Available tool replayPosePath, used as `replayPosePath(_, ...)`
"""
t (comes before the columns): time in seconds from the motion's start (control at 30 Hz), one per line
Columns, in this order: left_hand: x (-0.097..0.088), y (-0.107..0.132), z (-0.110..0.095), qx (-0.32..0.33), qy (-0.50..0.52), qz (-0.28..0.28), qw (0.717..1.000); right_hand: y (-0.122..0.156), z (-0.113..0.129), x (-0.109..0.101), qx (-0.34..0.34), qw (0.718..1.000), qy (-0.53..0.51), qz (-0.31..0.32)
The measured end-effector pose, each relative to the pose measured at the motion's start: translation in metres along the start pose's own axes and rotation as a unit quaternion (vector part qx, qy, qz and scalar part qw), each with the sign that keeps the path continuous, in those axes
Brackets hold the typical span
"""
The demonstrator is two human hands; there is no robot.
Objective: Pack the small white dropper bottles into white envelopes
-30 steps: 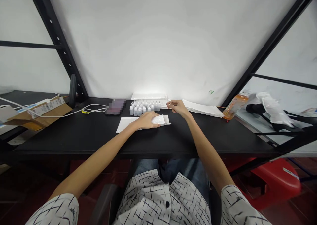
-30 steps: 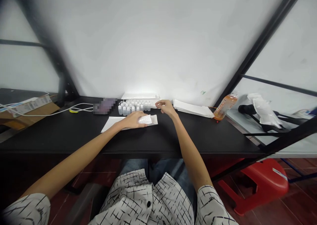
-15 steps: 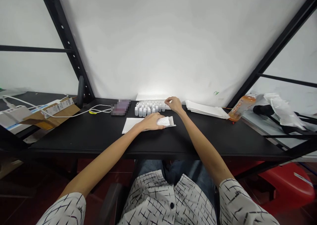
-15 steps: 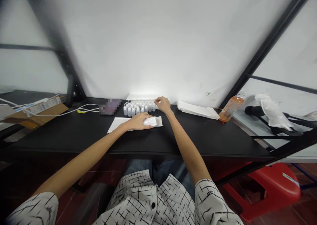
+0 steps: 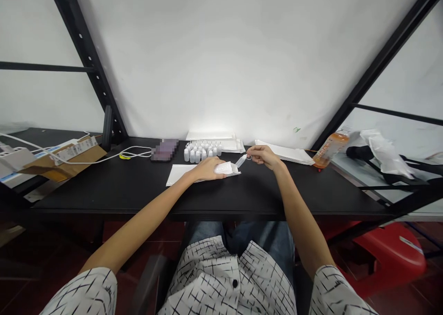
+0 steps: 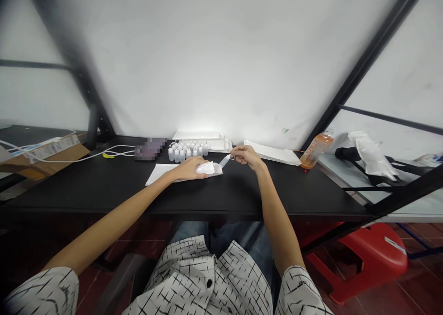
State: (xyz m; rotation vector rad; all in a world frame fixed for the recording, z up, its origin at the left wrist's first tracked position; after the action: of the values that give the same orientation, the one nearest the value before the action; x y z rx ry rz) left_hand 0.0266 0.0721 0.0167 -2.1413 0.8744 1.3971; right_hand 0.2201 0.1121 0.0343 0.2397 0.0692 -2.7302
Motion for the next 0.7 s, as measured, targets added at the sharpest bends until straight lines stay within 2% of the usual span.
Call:
replayPosePath(0.27,-0.001,-0.001,0.001,0.002,0.001,-0.006,1.000,0.005,0.009,0.007,-0.026,0.999,-0.019,0.018)
replayPosePath(0.5,0.002,-0.003,0.005,0.009,0.005,-0.006,1.000,-0.004,-0.004,0.047,0.013,0.992,0.012,0.124)
replayPosePath(0.7,0.000,-0.002,0.002,0.011,0.009,-0.013,1.000,-0.004,-0.002,0.047,0.001,0.992,-0.005,0.122)
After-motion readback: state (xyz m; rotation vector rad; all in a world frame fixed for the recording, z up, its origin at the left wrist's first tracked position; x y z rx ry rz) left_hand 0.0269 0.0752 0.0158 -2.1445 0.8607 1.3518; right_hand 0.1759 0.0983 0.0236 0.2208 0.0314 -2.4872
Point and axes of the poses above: each hand's wrist, its own y-axis away from the middle knuckle, its own x-axis out of the palm, z = x × y, the point moved 10 cm from there along -y, towards the middle knuckle, and after that the axes turned 12 degrees about z, right-handed, at the moved point
